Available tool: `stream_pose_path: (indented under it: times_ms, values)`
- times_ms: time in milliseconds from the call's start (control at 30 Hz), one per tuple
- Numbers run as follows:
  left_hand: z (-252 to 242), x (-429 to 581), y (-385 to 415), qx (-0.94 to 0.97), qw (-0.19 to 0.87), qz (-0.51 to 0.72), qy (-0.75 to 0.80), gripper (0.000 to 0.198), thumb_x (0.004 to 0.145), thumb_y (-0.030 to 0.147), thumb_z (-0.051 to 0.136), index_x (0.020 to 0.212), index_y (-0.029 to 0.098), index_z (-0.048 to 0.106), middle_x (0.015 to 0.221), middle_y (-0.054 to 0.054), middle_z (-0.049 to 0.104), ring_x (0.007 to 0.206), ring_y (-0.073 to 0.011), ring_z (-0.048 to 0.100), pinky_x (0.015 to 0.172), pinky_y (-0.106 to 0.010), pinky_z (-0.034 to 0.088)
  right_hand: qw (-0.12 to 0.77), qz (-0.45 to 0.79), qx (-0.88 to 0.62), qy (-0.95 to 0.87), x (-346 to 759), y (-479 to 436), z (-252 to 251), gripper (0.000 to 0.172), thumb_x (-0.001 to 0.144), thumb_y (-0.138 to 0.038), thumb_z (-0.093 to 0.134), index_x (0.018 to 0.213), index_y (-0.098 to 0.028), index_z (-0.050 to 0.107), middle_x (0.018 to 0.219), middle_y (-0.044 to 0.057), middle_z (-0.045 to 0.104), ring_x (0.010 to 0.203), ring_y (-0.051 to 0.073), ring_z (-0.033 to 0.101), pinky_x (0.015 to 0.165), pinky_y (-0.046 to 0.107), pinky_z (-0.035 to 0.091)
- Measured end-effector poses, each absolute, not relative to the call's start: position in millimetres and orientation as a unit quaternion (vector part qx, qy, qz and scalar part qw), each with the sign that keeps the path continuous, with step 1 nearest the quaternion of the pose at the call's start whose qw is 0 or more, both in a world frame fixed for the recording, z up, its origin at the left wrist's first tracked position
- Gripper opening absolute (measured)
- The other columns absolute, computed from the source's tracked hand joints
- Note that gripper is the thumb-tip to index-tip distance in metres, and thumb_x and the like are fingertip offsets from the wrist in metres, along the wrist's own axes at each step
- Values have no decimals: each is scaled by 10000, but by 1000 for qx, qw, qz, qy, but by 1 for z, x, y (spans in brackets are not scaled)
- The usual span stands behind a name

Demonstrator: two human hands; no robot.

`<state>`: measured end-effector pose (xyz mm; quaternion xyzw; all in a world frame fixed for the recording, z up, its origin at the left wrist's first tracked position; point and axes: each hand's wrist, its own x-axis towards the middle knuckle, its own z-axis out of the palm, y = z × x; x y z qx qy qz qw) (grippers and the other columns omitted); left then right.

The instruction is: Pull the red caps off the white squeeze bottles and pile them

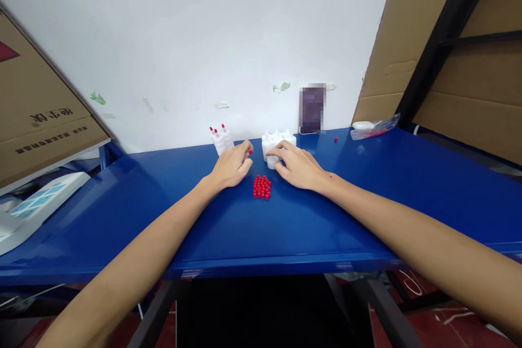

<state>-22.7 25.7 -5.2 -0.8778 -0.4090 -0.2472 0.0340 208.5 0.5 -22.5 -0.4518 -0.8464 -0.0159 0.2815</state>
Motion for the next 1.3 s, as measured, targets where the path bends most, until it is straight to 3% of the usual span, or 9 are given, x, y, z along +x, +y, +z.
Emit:
stream_pose_path:
  times_ms: [100,267,467,667,867,1033,1300]
  values:
    - [-4,-21,22,-884,37,-251,-393,225,875,225,407,1056,189,536,1001,-75,687,773,-212,593,685,-347,417,332,-32,-445,-831,205,-6,-18,386,929,-187,497,1269,-222,675,1233,100,656,955,245,658,819,391,501]
    - [-2,-11,10,-900,27,-270,-341,381,852,219,425,1229,192,478,1058,-75,679,806,-212,624,706,-344,451,384,20,-411,-826,197,-15,-11,236,1003,-299,484,1047,-192,689,940,52,693,740,176,597,730,340,445]
    - [0,-3,1,-915,1,-276,-294,479,837,224,435,1312,194,384,1053,-75,681,702,-182,604,693,-337,465,401,77,-338,-848,196,-19,-11,201,999,-386,558,953,-197,612,757,-10,592,619,131,492,610,280,382]
    - [5,-2,-3,-916,2,-280,-288,406,820,219,445,1225,194,419,1030,-77,677,741,-183,609,708,-331,474,399,69,-325,-855,196,-20,-11,228,1030,-372,500,896,-203,575,778,0,601,655,145,499,653,295,389]
    - [7,1,-3,-914,32,-265,-305,410,823,215,441,1231,183,447,965,-76,687,785,-204,624,718,-334,482,383,112,-316,-861,196,-20,-9,246,1055,-372,428,999,-211,605,969,57,702,829,203,622,773,332,471]
    - [7,1,-2,-917,67,-241,-310,467,823,216,428,1285,150,455,1021,-112,695,880,-230,635,742,-344,496,373,105,-318,-865,194,-20,-7,259,1057,-362,418,1029,-199,617,1012,81,724,854,217,652,785,342,495]
    - [12,0,-3,-935,110,-197,-272,484,818,226,403,1275,162,549,897,-74,723,746,-206,638,673,-328,480,339,111,-332,-873,194,-20,-5,385,1064,-380,379,921,-179,674,860,57,716,730,187,632,737,318,477]
